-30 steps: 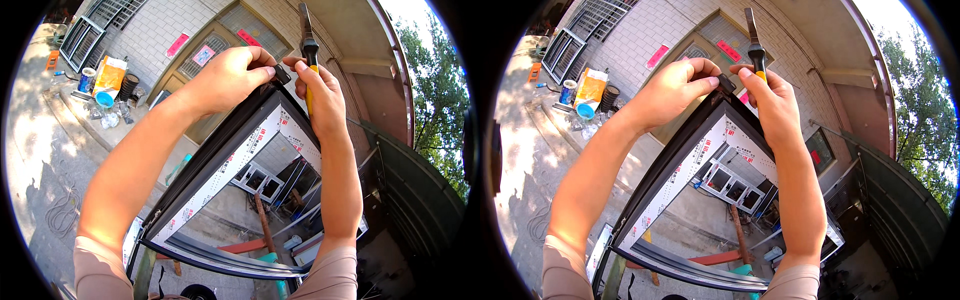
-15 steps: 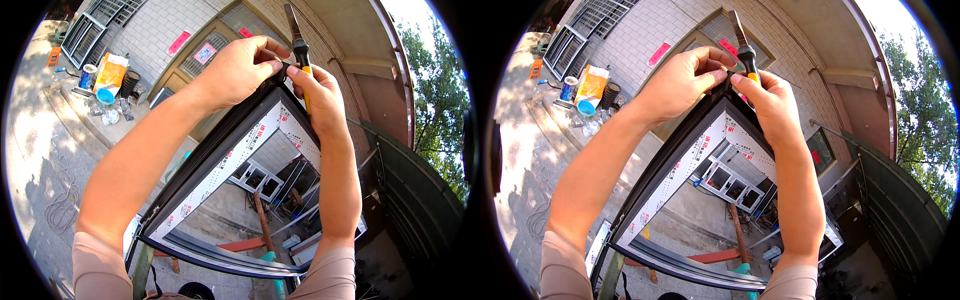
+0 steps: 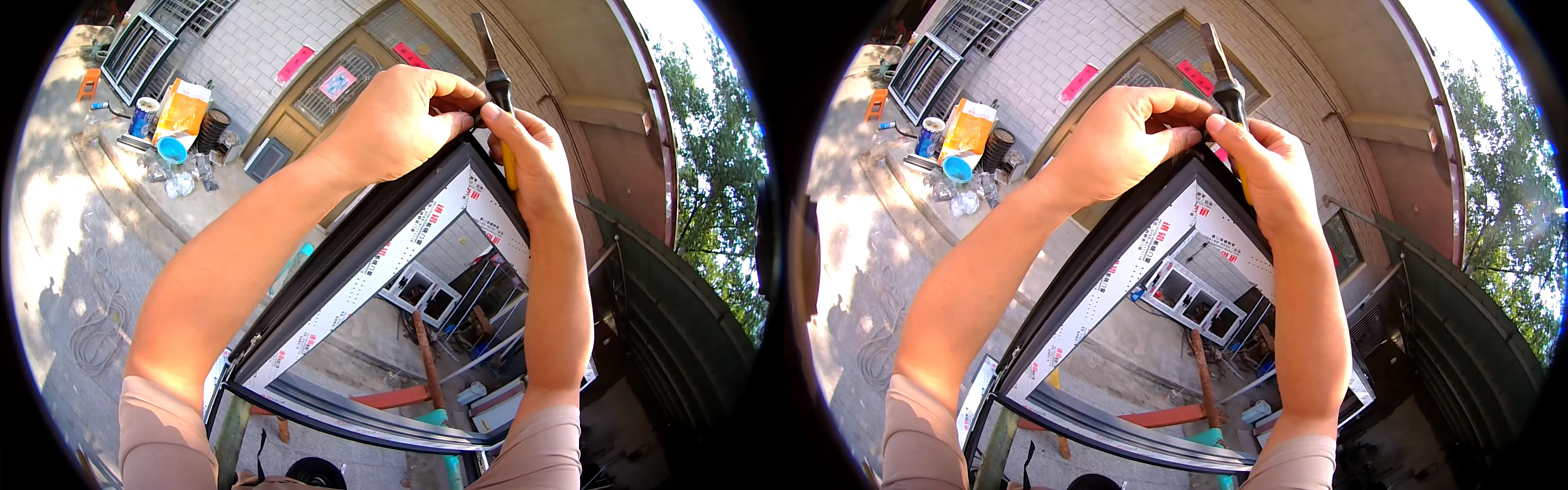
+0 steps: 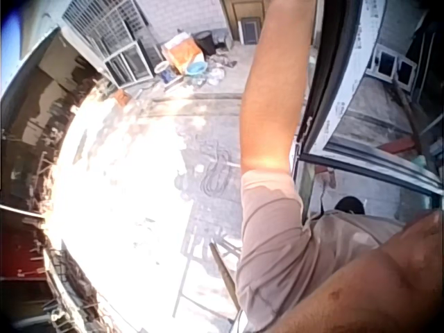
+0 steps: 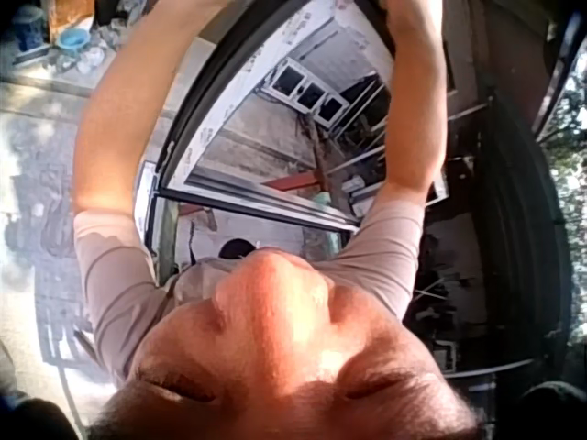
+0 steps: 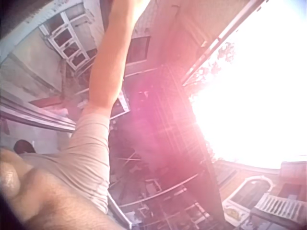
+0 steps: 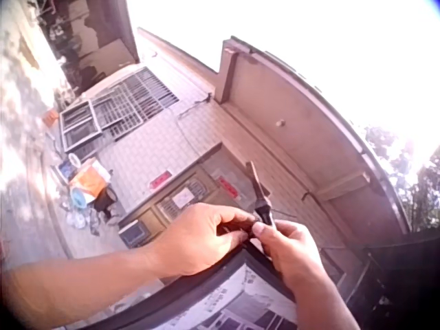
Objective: The person assembles a window frame by inserting rubber seals and gaskets around the frame corners and tracks using a small yellow screwdriver, and then manipulates a window handle and locks using various pliers.
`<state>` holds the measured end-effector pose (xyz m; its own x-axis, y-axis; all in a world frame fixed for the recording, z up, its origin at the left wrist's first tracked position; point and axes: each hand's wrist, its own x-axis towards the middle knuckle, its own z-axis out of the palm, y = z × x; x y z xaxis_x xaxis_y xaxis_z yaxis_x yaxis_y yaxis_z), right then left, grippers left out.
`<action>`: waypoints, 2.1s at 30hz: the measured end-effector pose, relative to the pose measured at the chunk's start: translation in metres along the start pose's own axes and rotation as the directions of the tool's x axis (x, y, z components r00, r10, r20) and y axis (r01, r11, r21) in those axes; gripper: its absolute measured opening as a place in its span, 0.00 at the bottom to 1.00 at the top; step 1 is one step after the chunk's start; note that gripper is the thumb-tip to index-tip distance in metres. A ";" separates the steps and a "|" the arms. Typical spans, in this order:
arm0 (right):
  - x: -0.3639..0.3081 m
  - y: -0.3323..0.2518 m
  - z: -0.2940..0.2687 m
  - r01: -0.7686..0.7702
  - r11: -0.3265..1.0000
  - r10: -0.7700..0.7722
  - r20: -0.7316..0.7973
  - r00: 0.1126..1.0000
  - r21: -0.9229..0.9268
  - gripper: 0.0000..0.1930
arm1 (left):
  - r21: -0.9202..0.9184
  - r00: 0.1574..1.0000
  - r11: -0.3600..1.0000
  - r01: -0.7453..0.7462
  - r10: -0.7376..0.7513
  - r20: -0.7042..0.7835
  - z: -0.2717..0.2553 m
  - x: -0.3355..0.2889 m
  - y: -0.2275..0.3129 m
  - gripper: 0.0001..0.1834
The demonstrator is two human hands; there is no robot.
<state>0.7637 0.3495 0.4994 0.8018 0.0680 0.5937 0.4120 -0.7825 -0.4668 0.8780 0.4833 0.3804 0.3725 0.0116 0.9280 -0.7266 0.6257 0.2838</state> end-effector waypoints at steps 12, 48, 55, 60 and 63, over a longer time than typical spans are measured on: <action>0.004 -0.006 0.012 -0.097 0.991 0.087 -0.113 0.990 -0.092 0.14 | 0.092 0.998 0.996 0.018 -0.024 0.060 -0.016 -0.004 -0.025 0.20; 0.007 -0.008 0.017 -0.102 0.913 0.016 -0.215 0.977 -0.394 0.14 | 0.075 0.984 0.985 -0.158 0.151 0.090 0.007 -0.015 -0.058 0.24; 0.009 -0.004 0.011 -0.152 0.951 0.090 -0.228 0.969 -0.269 0.13 | 0.062 0.984 0.987 -0.146 0.139 0.108 0.003 -0.015 -0.057 0.23; 0.004 -0.004 0.017 -0.130 0.970 0.089 -0.202 0.975 -0.205 0.13 | 0.059 0.982 0.984 -0.169 0.163 0.089 0.006 -0.014 -0.059 0.23; 0.003 -0.007 0.027 -0.132 0.980 0.105 -0.176 0.979 -0.150 0.12 | 0.081 0.987 0.986 -0.144 0.137 0.087 0.005 -0.016 -0.059 0.23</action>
<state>0.7747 0.3719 0.4867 0.7522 -0.1247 0.6470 0.2326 -0.8685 -0.4378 0.9123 0.4421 0.3497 0.2179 0.0289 0.9756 -0.8169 0.5523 0.1661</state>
